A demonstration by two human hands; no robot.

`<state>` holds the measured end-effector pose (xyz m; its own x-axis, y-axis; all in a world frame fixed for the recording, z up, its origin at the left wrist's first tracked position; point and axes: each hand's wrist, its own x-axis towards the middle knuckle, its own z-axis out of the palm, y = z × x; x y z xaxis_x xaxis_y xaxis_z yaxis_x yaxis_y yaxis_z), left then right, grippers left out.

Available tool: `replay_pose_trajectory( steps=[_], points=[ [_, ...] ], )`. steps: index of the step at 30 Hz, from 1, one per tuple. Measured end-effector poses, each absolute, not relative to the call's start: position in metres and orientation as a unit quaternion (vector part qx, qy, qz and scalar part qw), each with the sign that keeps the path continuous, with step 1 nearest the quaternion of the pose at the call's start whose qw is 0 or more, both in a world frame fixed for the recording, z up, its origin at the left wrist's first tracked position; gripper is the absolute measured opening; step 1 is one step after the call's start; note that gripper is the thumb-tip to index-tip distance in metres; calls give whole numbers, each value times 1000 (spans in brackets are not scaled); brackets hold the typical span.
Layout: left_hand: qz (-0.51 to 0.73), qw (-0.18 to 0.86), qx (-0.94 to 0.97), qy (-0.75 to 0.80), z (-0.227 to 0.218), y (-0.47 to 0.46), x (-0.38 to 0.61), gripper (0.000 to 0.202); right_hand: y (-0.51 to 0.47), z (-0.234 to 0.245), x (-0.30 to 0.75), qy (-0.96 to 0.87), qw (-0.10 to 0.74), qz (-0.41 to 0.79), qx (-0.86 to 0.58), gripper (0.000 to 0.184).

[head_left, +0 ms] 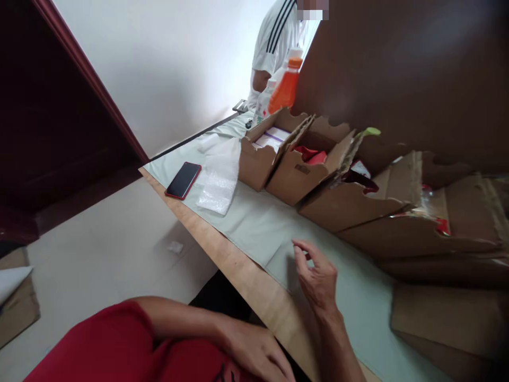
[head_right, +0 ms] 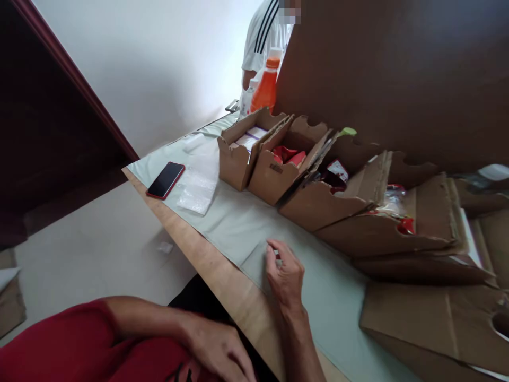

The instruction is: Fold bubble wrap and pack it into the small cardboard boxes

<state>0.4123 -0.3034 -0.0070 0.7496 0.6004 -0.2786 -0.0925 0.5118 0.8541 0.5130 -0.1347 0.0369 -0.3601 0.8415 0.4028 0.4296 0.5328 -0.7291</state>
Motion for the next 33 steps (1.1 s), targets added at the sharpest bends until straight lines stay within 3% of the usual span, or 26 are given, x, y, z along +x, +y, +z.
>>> replay_pose_trajectory(
  steps=[5, 10, 14, 22, 29, 33],
  points=[
    [458, 626, 362, 517, 22, -311, 311, 46, -111, 27, 434, -783, 310, 394, -369, 32],
    [554, 583, 277, 526, 20, -319, 289, 42, -83, 21, 337, -783, 286, 444, -329, 35],
    [564, 596, 232, 522, 8, -330, 292, 42, -85, 24, 309, -768, 300, 459, -332, 26],
    [670, 638, 71, 373, 13, -330, 281, 60, -145, 64, 421, -673, 381, 512, -374, 30],
    [549, 765, 82, 326, 27, -284, 336, 65, -204, 42, 557, -493, 422, 539, -537, 35],
    [526, 737, 125, 406, 31, -254, 386, 66, -236, 23, 593, -465, 427, 528, -568, 33]
  ],
)
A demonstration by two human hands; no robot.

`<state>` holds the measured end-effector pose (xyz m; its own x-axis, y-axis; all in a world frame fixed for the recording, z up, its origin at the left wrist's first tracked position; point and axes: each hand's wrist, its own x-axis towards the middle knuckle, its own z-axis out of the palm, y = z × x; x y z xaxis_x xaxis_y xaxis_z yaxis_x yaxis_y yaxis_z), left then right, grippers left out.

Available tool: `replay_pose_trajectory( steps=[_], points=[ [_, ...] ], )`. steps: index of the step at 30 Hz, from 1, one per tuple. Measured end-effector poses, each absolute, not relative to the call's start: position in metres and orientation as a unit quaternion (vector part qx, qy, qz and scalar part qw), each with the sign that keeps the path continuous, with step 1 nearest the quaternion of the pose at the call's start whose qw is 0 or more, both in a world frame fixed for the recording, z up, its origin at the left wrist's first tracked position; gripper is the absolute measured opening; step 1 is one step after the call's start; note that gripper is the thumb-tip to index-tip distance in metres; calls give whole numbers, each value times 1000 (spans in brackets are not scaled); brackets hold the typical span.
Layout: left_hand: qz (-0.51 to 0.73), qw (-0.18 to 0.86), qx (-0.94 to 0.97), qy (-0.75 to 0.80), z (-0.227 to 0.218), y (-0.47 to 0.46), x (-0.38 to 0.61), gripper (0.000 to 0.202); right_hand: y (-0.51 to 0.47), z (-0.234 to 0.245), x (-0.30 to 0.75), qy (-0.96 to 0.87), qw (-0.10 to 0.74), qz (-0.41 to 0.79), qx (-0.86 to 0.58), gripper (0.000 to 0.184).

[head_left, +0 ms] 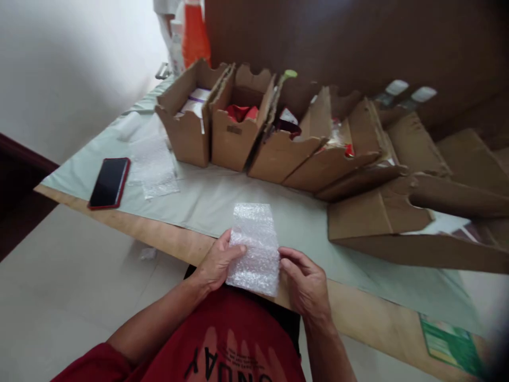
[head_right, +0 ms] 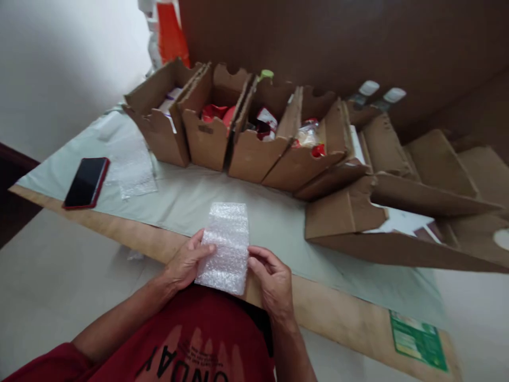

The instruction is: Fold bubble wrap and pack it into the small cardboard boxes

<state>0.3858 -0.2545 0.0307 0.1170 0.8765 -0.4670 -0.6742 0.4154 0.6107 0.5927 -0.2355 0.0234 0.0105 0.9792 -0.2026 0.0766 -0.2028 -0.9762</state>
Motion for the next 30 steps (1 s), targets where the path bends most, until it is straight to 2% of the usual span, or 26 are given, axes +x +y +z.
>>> replay_pose_trajectory(
  steps=[5, 7, 9, 11, 14, 16, 18, 20, 21, 25, 30],
  points=[
    [490, 680, 306, 452, 45, -229, 427, 57, -253, 22, 628, -507, 496, 431, -557, 21],
    [481, 670, 346, 448, 48, -219, 434, 66, -255, 23, 643, -535, 512, 390, -547, 20],
    [465, 677, 339, 458, 46, -211, 437, 79, -257, 21, 655, -557, 507, 349, -558, 21],
    [438, 692, 310, 482, 40, -205, 437, 84, -258, 17, 663, -572, 488, 314, -579, 22],
    [400, 712, 277, 506, 30, -204, 439, 72, -259, 14, 662, -604, 448, 297, -589, 23],
    [397, 716, 275, 504, 27, -207, 444, 58, -258, 14, 654, -630, 412, 310, -581, 33],
    [403, 715, 285, 495, 27, -210, 453, 45, -255, 15, 644, -644, 379, 328, -578, 50],
    [400, 722, 289, 485, 29, -212, 461, 37, -252, 17, 636, -640, 362, 345, -584, 64],
    [393, 730, 285, 481, 30, -213, 463, 36, -252, 17, 634, -629, 362, 352, -591, 65],
    [394, 730, 255, 497, 33, -215, 460, 37, -251, 15, 637, -537, 411, 394, -623, 35],
    [470, 643, 250, 551, 38, -209, 433, 36, -250, 7, 660, -403, 494, 411, -651, 31]
  ],
)
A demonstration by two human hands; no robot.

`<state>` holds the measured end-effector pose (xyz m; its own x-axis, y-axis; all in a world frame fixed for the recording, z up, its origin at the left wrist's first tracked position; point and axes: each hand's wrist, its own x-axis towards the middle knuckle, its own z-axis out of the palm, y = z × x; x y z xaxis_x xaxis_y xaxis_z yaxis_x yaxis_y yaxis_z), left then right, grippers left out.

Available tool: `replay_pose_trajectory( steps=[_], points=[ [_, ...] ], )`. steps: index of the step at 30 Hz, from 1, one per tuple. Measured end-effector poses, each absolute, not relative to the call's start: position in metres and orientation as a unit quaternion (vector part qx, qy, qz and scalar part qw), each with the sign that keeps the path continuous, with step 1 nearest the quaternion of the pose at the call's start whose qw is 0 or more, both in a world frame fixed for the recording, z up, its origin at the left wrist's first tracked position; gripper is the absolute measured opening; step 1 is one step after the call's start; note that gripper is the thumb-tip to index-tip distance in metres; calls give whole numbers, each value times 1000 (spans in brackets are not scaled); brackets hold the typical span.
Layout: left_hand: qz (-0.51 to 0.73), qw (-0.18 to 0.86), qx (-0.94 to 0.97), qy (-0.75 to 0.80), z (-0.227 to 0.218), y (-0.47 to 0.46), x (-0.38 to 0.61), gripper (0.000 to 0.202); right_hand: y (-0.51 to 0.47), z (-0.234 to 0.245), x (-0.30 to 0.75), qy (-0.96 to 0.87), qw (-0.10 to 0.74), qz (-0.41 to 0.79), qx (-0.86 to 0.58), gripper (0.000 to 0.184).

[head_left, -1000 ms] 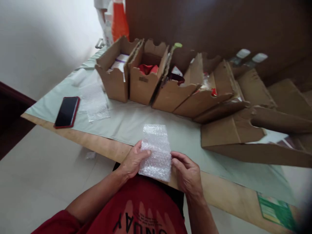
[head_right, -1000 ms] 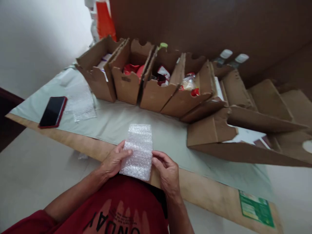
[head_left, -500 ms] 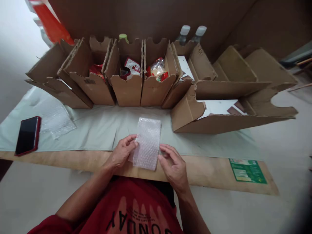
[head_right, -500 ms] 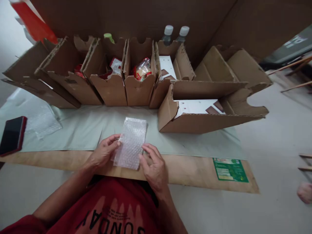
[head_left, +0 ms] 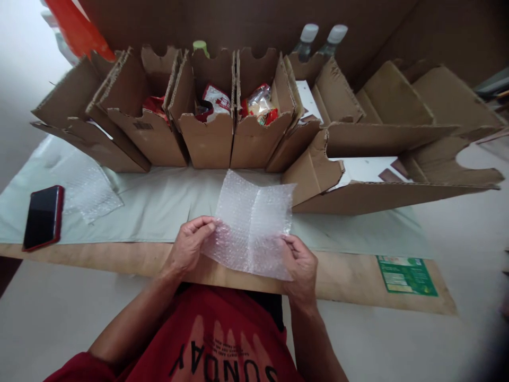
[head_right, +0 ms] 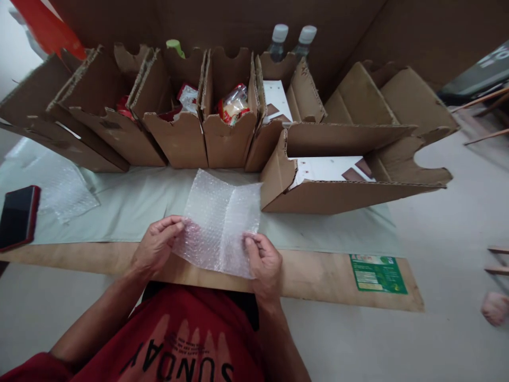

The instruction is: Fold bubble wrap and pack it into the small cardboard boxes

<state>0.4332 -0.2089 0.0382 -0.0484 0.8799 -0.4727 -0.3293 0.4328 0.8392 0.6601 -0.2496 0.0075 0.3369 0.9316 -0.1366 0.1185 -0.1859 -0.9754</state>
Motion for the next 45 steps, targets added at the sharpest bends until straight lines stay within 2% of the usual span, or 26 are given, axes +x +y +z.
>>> replay_pose_trajectory(
  steps=[5, 7, 9, 12, 14, 16, 19, 22, 25, 30, 34, 38, 42, 45],
  points=[
    [422, 583, 334, 609, 32, -210, 402, 54, -246, 0, 688, -363, 514, 403, -665, 42],
    [408, 511, 401, 641, 28, -216, 389, 65, -250, 1, 700, -374, 529, 334, -685, 43],
    [405, 387, 486, 671, 29, -223, 382, 63, -256, 8, 707, -411, 520, 243, -708, 36],
    [376, 195, 656, 625, 36, -225, 387, 45, -258, 24, 695, -553, 466, 126, -679, 27],
    [348, 120, 759, 537, 38, -215, 402, 47, -247, 32, 672, -676, 408, 89, -607, 34],
    [304, 92, 827, 464, 32, -199, 420, 55, -227, 31, 644, -770, 322, 88, -544, 46],
    [192, 111, 874, 433, 10, -173, 436, 61, -197, 14, 616, -814, 196, 117, -533, 57],
    [119, 155, 873, 446, -10, -159, 436, 67, -186, -6, 618, -815, 141, 128, -547, 62],
    [133, 212, 858, 448, -16, -159, 432, 73, -197, -19, 641, -813, 151, 97, -554, 65],
    [189, 296, 819, 454, -9, -161, 434, 65, -229, -20, 686, -784, 160, 33, -599, 58],
    [188, 284, 822, 457, -1, -170, 426, 61, -265, -5, 707, -784, 200, 4, -587, 48],
    [147, 276, 847, 430, 8, -197, 404, 64, -296, 10, 703, -829, 210, 64, -514, 49],
    [99, 265, 877, 389, 14, -220, 389, 73, -297, 2, 687, -844, 208, 53, -492, 31],
    [86, 265, 882, 380, 17, -227, 385, 86, -289, -4, 681, -828, 260, 39, -495, 31]
  ],
)
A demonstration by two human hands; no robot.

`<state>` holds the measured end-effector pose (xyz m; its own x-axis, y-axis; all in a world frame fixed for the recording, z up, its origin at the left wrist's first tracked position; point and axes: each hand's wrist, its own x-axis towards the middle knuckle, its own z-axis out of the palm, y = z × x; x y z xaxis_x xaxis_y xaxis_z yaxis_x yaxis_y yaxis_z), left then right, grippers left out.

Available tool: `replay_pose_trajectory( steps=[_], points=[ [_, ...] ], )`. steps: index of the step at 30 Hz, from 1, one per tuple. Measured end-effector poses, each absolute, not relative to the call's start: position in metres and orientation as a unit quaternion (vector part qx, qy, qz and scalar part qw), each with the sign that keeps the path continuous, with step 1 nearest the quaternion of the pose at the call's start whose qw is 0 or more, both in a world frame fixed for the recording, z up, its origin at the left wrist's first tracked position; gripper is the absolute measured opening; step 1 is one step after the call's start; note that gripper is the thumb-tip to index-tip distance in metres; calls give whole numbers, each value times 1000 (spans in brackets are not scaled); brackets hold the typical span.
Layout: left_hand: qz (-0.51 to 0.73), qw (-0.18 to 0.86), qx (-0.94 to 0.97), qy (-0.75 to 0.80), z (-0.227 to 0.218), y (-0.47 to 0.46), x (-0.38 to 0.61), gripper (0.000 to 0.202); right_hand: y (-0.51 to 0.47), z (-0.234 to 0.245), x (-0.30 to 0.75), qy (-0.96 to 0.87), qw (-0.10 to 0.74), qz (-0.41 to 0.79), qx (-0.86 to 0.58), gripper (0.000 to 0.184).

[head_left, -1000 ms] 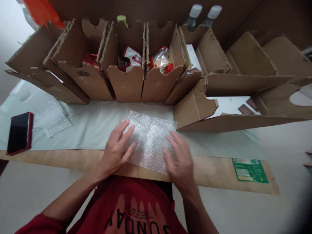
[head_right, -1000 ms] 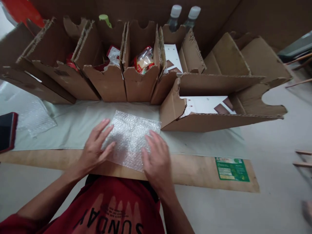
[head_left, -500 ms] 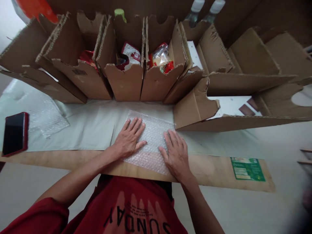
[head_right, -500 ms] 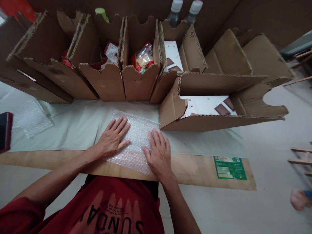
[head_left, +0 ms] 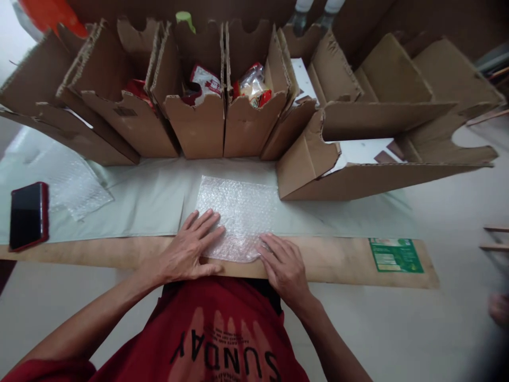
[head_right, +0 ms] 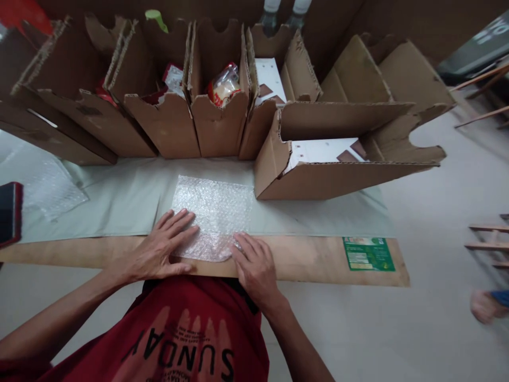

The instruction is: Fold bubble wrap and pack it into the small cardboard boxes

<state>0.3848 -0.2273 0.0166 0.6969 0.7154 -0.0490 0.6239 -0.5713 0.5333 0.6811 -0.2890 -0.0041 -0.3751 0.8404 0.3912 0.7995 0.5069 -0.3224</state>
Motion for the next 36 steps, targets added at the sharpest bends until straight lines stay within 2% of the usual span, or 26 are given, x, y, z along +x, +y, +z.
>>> replay_pose_trajectory(
  steps=[3, 6, 9, 10, 13, 14, 15, 16, 19, 20, 22, 23, 28, 33, 36],
  points=[
    [94, 266, 889, 361, 18, -231, 381, 85, -285, 3, 680, -799, 324, 109, -495, 26],
    [150, 285, 878, 355, 19, -232, 377, 54, -284, 18, 684, -746, 355, 233, -513, 20],
    [219, 325, 829, 399, 26, -231, 376, 39, -285, 31, 696, -689, 339, 348, -538, 22],
    [226, 342, 809, 422, 30, -231, 377, 35, -286, 34, 700, -682, 324, 377, -537, 33],
    [208, 396, 758, 474, 43, -227, 382, 30, -292, 37, 709, -699, 268, 422, -512, 89],
    [197, 408, 749, 483, 47, -226, 384, 29, -295, 36, 709, -705, 258, 420, -510, 98],
    [187, 417, 743, 488, 51, -225, 386, 29, -297, 34, 707, -702, 259, 411, -520, 96],
    [179, 423, 739, 492, 54, -223, 387, 29, -299, 31, 705, -689, 272, 398, -541, 85],
    [179, 449, 712, 509, 57, -219, 386, 37, -299, 19, 693, -602, 339, 365, -624, 34],
    [187, 459, 698, 516, 57, -218, 384, 47, -297, 16, 689, -577, 355, 362, -641, 27],
    [204, 474, 669, 536, 53, -217, 380, 67, -292, 10, 684, -548, 370, 359, -659, 25],
    [212, 478, 653, 548, 51, -216, 379, 69, -289, 8, 683, -539, 373, 354, -667, 25],
    [263, 461, 595, 604, 37, -214, 386, 29, -276, 5, 681, -513, 380, 322, -699, 29],
    [227, 318, 647, 655, 31, -204, 401, 27, -260, 0, 679, -524, 385, 220, -728, 32],
    [212, 274, 662, 665, 27, -198, 404, 29, -252, -8, 678, -543, 372, 172, -733, 31]
  ],
)
